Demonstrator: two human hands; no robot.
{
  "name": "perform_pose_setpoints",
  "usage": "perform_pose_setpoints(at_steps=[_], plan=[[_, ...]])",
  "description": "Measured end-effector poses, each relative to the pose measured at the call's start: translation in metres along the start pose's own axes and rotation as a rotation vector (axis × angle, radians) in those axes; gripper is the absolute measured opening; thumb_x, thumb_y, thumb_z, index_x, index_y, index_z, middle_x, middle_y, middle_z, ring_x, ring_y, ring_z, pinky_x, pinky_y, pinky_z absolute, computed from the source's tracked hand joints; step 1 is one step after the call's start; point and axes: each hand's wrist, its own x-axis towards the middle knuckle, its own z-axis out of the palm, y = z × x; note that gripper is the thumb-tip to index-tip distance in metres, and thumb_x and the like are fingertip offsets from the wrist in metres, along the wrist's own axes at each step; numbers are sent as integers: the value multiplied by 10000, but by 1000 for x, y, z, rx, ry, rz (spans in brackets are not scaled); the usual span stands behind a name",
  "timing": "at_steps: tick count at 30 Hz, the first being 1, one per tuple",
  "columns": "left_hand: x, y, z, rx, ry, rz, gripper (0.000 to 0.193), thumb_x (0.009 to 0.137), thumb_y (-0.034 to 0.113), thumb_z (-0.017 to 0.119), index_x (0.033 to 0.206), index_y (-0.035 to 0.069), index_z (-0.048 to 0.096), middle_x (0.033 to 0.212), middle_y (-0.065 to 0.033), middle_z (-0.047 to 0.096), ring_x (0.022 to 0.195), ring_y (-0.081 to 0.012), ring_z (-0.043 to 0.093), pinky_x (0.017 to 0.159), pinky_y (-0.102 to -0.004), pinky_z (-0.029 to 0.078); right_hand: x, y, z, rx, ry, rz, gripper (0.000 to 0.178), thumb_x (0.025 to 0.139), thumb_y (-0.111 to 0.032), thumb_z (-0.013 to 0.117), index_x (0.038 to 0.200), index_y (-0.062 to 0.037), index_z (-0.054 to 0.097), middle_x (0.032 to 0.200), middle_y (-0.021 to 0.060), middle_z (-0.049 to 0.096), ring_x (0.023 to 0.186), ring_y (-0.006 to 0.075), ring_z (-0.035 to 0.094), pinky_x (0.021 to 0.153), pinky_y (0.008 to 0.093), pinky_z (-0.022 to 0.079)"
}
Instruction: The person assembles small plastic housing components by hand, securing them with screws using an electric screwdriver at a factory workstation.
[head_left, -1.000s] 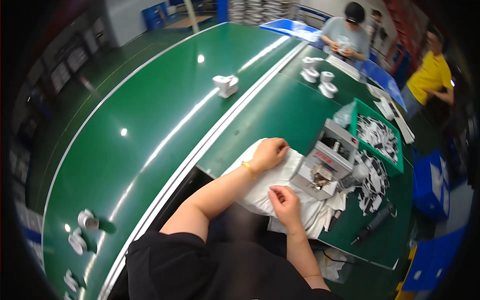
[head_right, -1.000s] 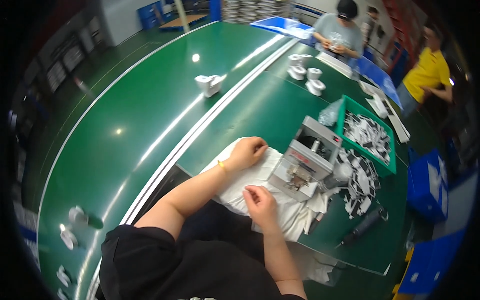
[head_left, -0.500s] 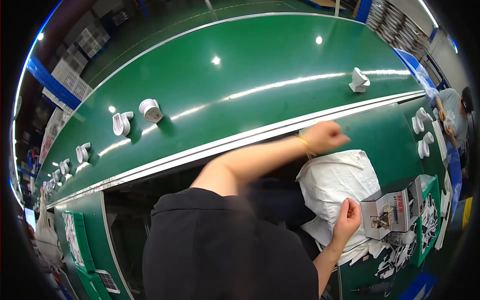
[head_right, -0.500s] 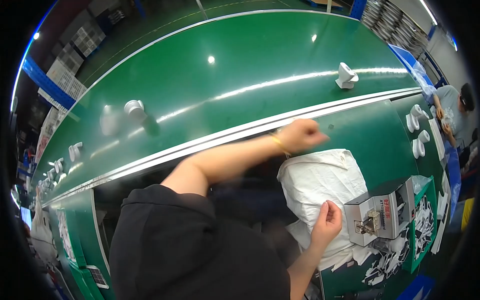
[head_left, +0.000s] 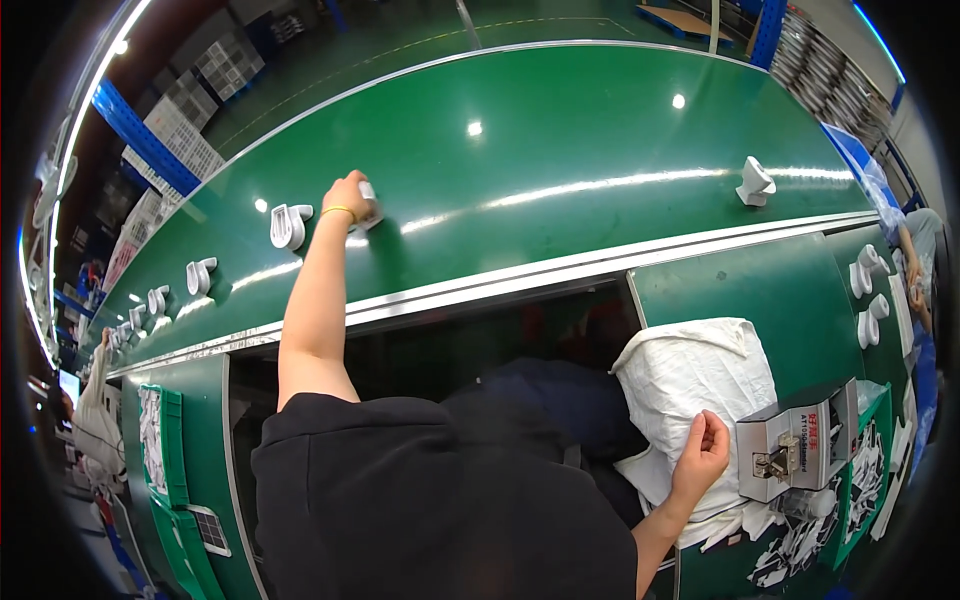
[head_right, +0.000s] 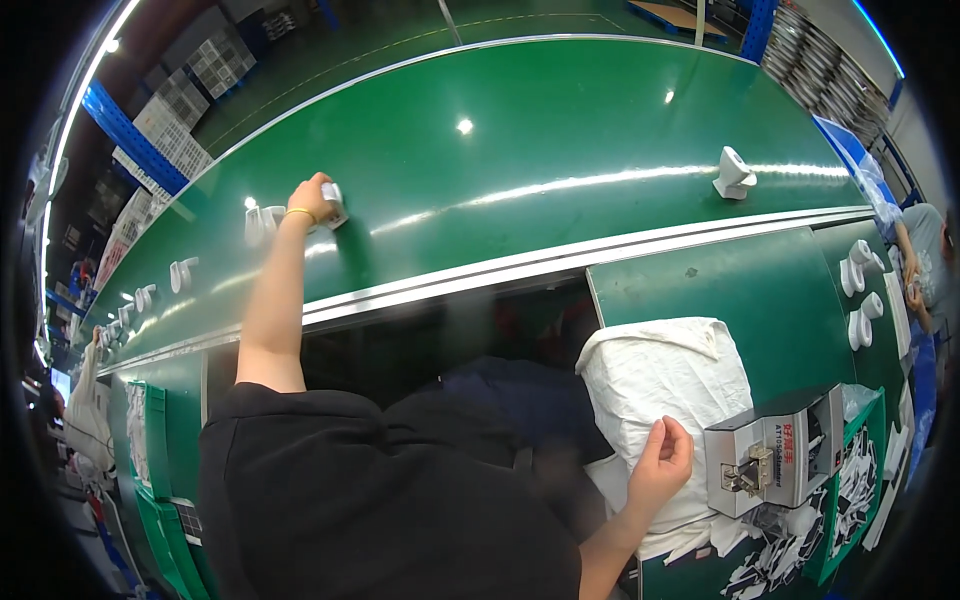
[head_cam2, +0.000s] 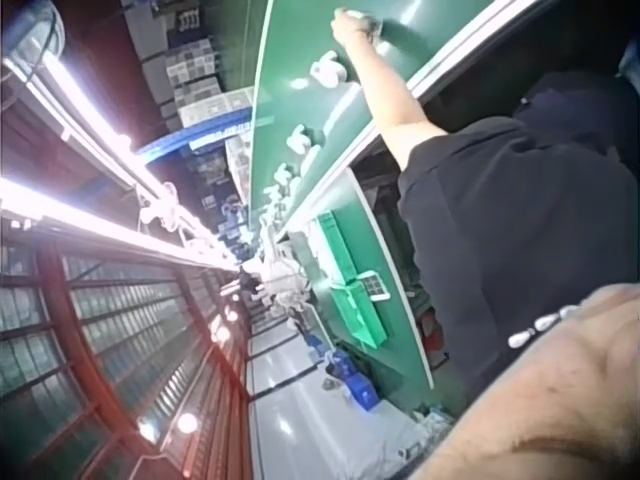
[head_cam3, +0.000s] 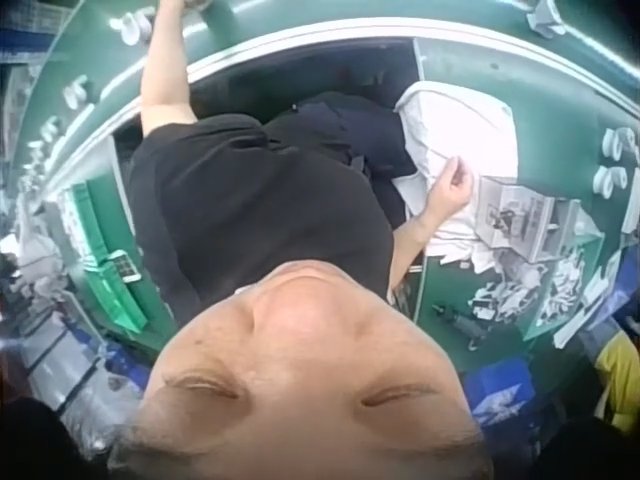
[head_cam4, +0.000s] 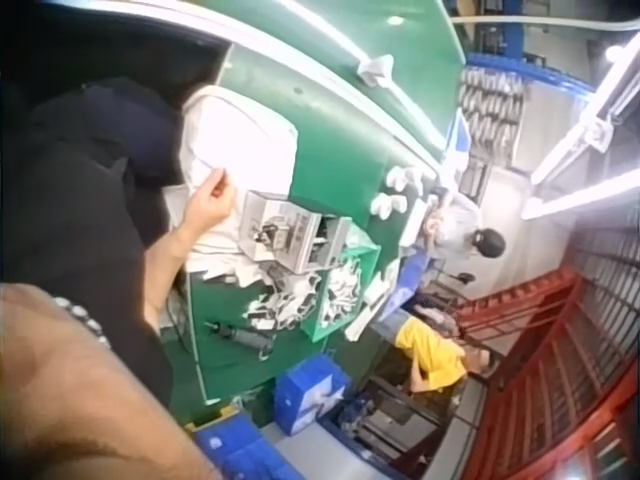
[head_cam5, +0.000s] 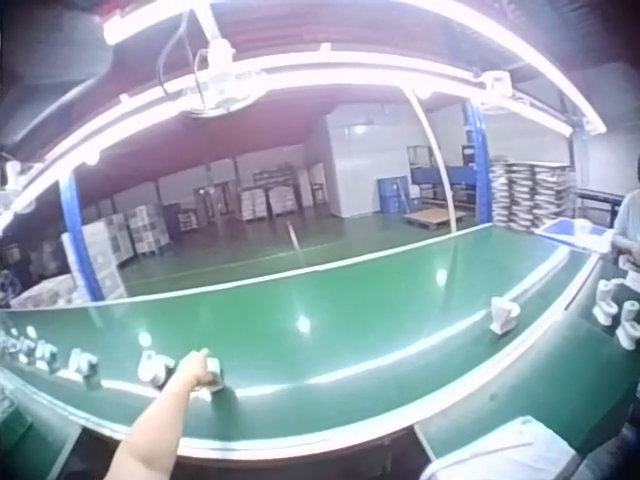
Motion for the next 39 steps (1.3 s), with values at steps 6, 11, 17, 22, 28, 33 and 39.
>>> perform_pose_setpoints(at_steps=[6, 11, 17, 22, 28, 33, 39], plan=[[-77, 193, -19, -1003, -282, 352, 616, 735, 297, 813, 1185, -14, 528, 1061, -128, 637, 942, -224, 649, 768, -332, 564, -5, 10, -3, 140, 57, -26, 145, 934, -63, 616, 1035, 37, 645, 967, 45, 643, 842, 104, 583, 781, 236, 477], [-220, 324, -5, -1699, -1098, 563, 460, 879, 215, 707, 1209, 4, 465, 1094, -98, 598, 962, -168, 609, 791, -336, 547, -13, -44, -5, 241, 136, -36, 332, 863, -59, 696, 1175, 4, 603, 998, 68, 665, 871, 123, 619, 798, 262, 499], [-369, 367, 17, -1557, -1538, 785, 544, 910, 166, 673, 1318, 17, 346, 1196, -86, 530, 1097, -157, 525, 936, -311, 445, -38, -68, -43, 617, 197, -7, 826, 832, -236, 770, 1456, -36, 267, 1255, 96, 460, 1153, 187, 499, 959, 337, 442], [-397, 372, 18, -1212, -1556, 1327, 844, 776, 145, 816, 1400, 36, 258, 1304, -117, 446, 1113, -195, 519, 931, -339, 461, -75, -55, -80, 635, 275, 161, 568, 894, -49, 651, 1389, -23, 374, 1263, 103, 479, 1151, 159, 504, 975, 307, 429], [-400, 380, 8, -1022, -1093, 1854, 1276, 572, 218, 945, 1508, 53, 94, 1458, -162, 304, 1162, -275, 509, 964, -413, 477, -97, -50, -95, 631, 472, 209, 502, 938, -84, 564, 1400, -34, 376, 1248, 75, 519, 1124, 137, 526, 951, 308, 452], [-409, 389, 26, -1441, -973, 1933, 1054, 589, 300, 936, 1382, 43, 292, 1373, -216, 446, 1254, -299, 479, 1052, -424, 389, -109, -53, -81, 970, 309, 382, 462, 966, -64, 501, 1414, -60, 390, 1162, 74, 592, 1004, 127, 606, 810, 278, 525], [-390, 393, 12, -1531, -1601, 1262, 844, 780, 202, 745, 1444, 13, 260, 1409, -224, 445, 1237, -254, 498, 1053, -391, 390, -82, -42, -170, 122, 202, 463, 269, 823, -118, 741, 1056, -6, 666, 992, 75, 687, 858, 149, 658, 763, 294, 533]])
